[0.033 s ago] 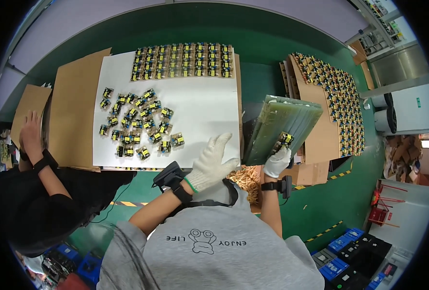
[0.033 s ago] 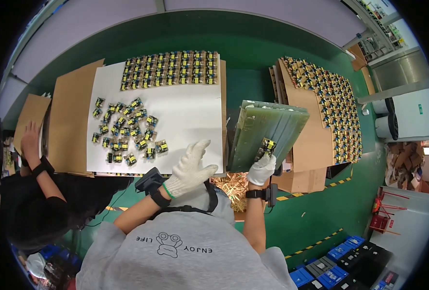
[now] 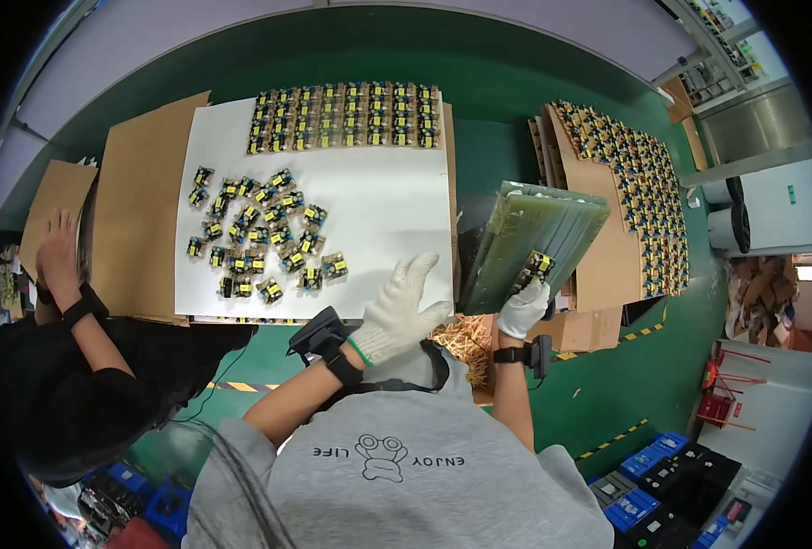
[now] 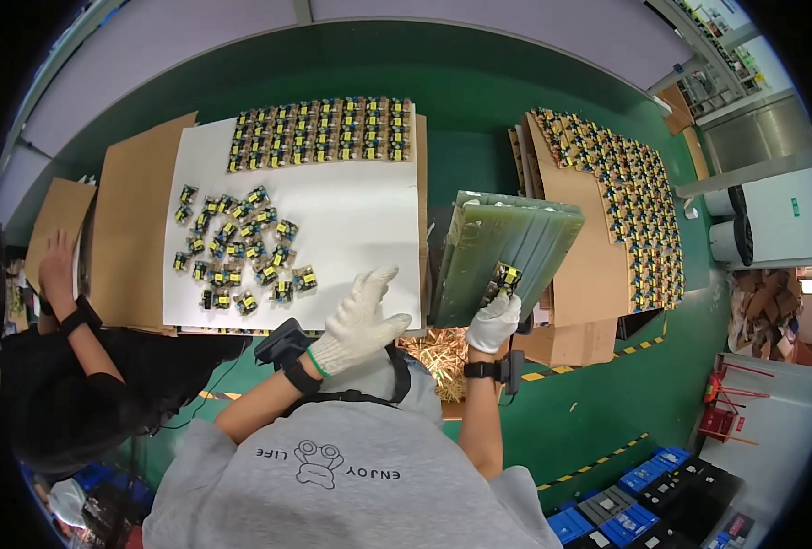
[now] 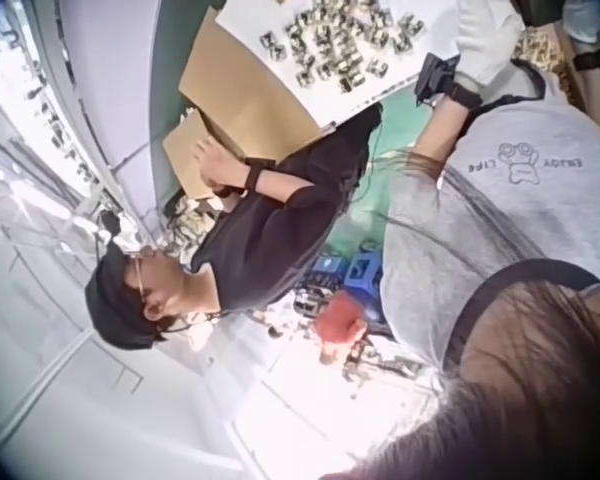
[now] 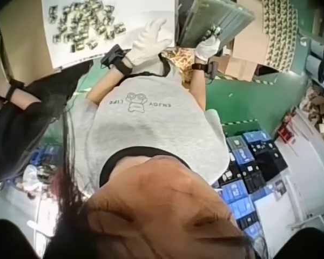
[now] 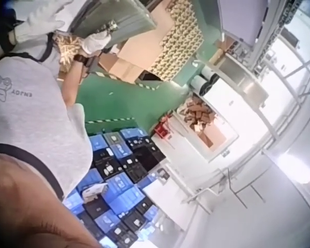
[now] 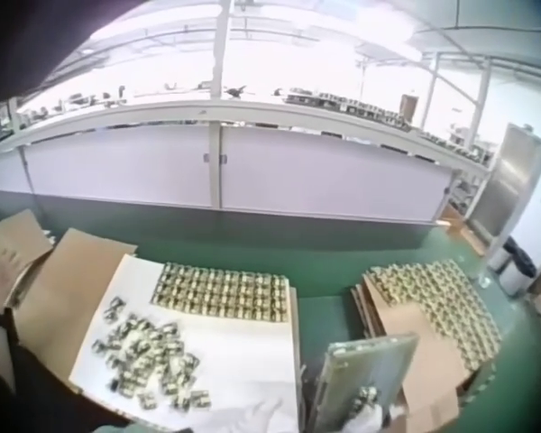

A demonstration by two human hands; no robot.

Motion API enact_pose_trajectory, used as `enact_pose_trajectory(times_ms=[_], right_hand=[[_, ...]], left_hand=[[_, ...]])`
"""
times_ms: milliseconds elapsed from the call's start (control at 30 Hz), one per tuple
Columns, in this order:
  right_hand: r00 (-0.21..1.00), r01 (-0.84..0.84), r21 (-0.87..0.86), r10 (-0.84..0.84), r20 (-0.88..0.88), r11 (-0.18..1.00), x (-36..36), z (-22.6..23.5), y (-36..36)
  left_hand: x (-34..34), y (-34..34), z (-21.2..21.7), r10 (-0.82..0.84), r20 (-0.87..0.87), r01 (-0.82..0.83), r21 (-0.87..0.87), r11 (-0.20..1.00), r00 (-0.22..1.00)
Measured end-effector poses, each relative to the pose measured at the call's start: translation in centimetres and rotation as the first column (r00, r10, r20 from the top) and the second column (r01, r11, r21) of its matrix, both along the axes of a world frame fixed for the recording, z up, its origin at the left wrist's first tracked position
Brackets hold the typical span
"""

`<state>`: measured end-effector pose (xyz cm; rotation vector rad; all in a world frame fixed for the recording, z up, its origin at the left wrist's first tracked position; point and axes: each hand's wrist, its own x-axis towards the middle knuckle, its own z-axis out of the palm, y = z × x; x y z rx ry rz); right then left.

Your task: Picking up small electronic components from a table and placing them into a handheld container.

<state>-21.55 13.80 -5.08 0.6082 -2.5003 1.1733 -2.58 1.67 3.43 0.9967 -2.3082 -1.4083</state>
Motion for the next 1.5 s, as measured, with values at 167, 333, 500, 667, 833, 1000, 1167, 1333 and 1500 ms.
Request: enact_pose_trajectory(times_ms=[167,333,500,667,833,1000,1167,1333,1500], right_hand=[[0.991,0.065,0.003,-0.065,0.113,0.998,0.7,0.8,-0.7],[0.972,-0.148,-0.221,0.184,0.149,0.964,4.0,2.3,-0.9],[0.461,-0.537,-0.517,0.745,0.482,0.666,8.6,4.9,-4.0],[0.286,-0.470,-0.504,0.665,0.689,0.725,9.4,9.3,-9.0],[0.445,-0.836,0.013,0.664,0.601,0.548,13.7,9.6,-14.1],[-0.339,-0.546,-0.654,0.577,0.744,0.524,14.7,9.4,-17.3],[0.500,-0.858,0.280,0.825,0.264,0.430,13.3,4.5,-20.1],[0.699,-0.601,0.460,0.709,-0.094,0.653,14.3,5.7,-20.8],[0.752,-0.652,0.346,0.517,0.409,0.675,15.3,6.3,-19.8]], left_hand=[[0.1,-0.2,0.0,-0.012,-0.008,0.012,-0.011,1.000,1.000],[0.7,-0.5,0.8,-0.038,-0.163,0.043,0.026,0.999,0.986],[1.7,-0.8,2.6,-0.030,-0.082,0.049,0.243,0.969,0.996],[6.0,-3.0,1.8,0.196,0.043,-0.182,-0.227,0.957,0.980],[9.3,-4.0,2.0,0.290,0.095,-0.168,-0.631,0.758,0.952],[12.4,-5.1,1.9,0.351,0.037,-0.278,-0.535,0.798,0.936],[13.9,-6.8,0.1,0.496,0.039,-0.411,-0.504,0.759,0.868],[14.2,-7.2,-1.2,0.479,0.135,-0.291,-0.643,0.708,0.868],[13.1,-8.5,-0.4,0.291,0.241,-0.135,-0.508,0.850,0.926]])
